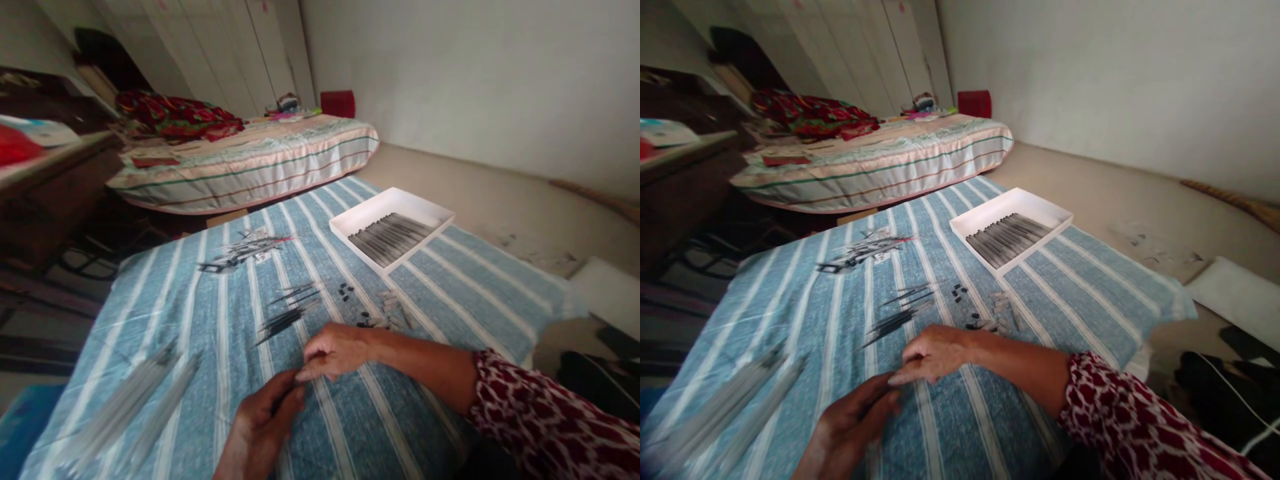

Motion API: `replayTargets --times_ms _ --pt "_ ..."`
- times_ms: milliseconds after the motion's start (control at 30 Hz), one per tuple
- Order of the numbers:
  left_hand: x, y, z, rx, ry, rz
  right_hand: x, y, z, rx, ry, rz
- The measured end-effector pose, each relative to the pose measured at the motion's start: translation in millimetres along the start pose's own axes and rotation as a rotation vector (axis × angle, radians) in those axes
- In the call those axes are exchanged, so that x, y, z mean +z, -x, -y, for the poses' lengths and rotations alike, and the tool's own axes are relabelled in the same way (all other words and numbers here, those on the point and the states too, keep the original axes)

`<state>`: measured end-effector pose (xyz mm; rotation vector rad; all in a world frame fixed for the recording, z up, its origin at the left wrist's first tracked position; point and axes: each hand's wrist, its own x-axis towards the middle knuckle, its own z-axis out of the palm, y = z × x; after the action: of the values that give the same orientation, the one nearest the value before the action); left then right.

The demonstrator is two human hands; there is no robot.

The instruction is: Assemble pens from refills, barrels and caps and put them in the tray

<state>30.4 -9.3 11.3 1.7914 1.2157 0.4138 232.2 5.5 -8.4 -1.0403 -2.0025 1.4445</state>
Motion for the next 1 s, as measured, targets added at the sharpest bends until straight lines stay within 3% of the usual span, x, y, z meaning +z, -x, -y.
replayTargets --times_ms 233,433,600,1000 --pt "-1.6 -2.0 -21.5 -0.053 -0.04 -0.059 -6.9 1.1 2.9 -0.026 -0.008 0.006" --pt "5.1 -0.8 -29.1 -0.023 0.002 -0.169 -8.7 1.7 -3.2 -0.086 -0.082 -0.12" --pt "5.5 -9.2 -26.4 -0.038 -0.046 -0.095 -8.7 1.2 -7.7 -0.101 -0.087 -0.135" --pt "10.8 -20.0 -32.5 0.028 -0.108 -0.104 -12.3 6.5 -5.1 -0.081 -0.201 -0.206"
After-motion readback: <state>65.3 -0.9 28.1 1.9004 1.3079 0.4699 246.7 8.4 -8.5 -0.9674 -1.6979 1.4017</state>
